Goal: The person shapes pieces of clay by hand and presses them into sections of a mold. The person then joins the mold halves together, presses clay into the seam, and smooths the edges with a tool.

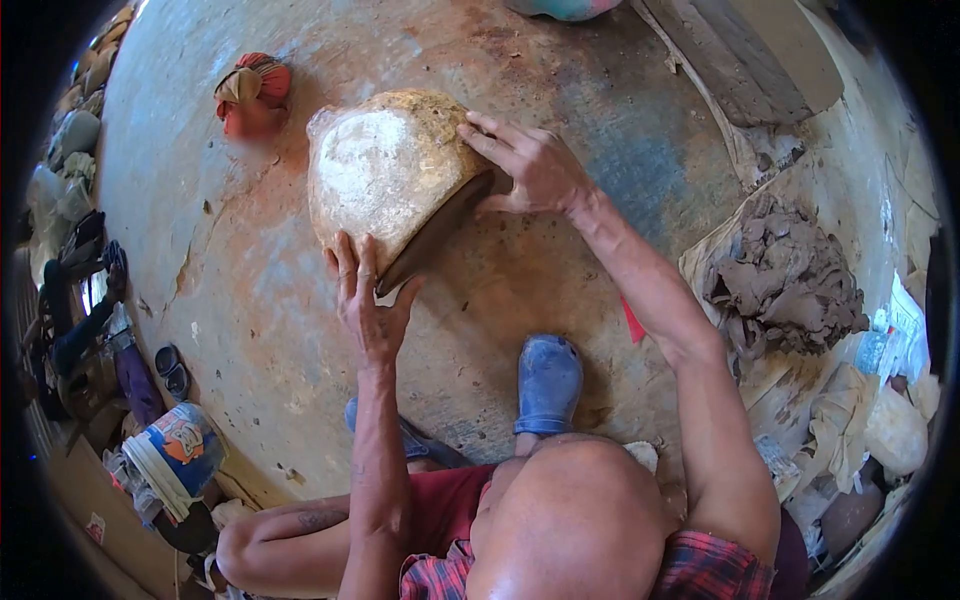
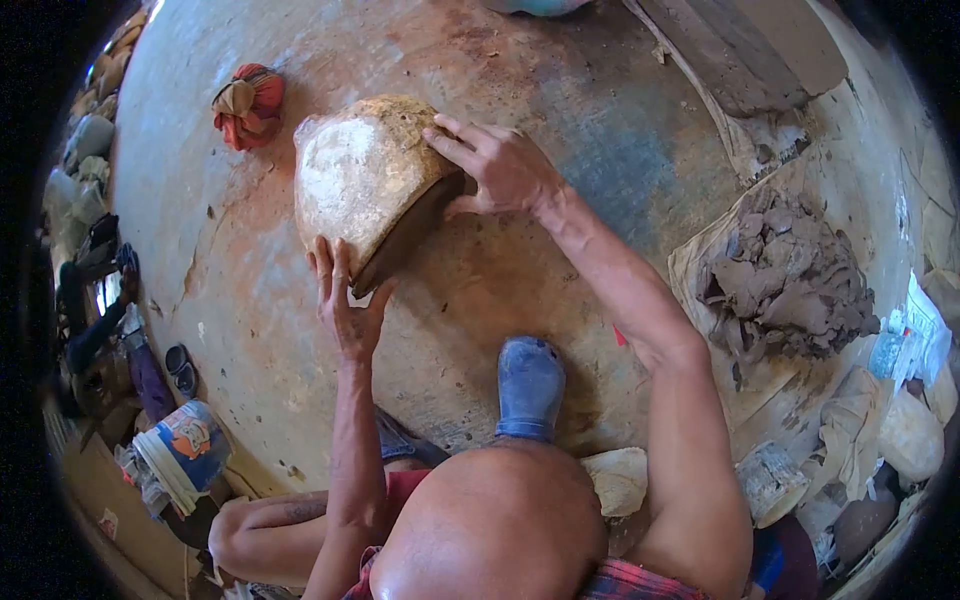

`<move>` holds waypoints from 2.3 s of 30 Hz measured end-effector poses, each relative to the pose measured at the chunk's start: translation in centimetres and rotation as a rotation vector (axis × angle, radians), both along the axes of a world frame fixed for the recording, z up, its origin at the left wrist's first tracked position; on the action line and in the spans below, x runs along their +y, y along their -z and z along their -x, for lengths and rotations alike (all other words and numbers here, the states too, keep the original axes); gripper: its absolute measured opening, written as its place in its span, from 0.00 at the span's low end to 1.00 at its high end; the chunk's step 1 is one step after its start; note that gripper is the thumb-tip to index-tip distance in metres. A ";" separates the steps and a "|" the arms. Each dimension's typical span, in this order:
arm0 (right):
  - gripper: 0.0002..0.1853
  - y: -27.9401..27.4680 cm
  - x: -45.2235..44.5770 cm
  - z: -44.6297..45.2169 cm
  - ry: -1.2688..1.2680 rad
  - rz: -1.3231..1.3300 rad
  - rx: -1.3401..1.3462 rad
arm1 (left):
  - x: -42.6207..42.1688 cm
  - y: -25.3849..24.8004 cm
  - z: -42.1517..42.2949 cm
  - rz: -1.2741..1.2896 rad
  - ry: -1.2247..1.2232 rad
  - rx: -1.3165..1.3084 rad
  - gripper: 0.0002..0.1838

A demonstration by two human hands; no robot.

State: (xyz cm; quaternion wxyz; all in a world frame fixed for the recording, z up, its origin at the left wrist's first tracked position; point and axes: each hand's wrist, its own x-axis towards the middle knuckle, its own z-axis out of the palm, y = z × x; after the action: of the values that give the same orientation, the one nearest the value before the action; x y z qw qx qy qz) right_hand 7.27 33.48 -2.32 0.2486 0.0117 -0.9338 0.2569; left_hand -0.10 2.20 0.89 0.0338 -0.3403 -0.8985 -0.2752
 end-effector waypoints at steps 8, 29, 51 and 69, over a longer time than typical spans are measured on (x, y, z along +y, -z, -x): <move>0.52 0.5 0.0 0.4 0.029 0.017 -0.014 | -0.2 2.2 0.6 -0.047 -0.035 0.084 0.42; 0.47 -1.3 -0.4 2.0 -0.118 -0.222 0.022 | 1.6 1.2 0.4 0.025 -0.006 0.117 0.36; 0.44 -0.9 -3.0 1.6 -0.076 -0.220 0.078 | 2.6 2.1 1.0 -0.010 0.042 0.259 0.36; 0.46 -0.5 -6.5 0.8 0.098 -0.093 0.105 | 3.0 -0.3 0.4 -0.003 0.089 0.130 0.38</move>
State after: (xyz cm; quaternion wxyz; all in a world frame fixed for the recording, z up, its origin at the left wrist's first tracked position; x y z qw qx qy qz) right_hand 6.46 26.99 -1.82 0.3086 -0.0092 -0.9299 0.1999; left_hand -0.50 5.19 1.19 0.0803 -0.3968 -0.8780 -0.2552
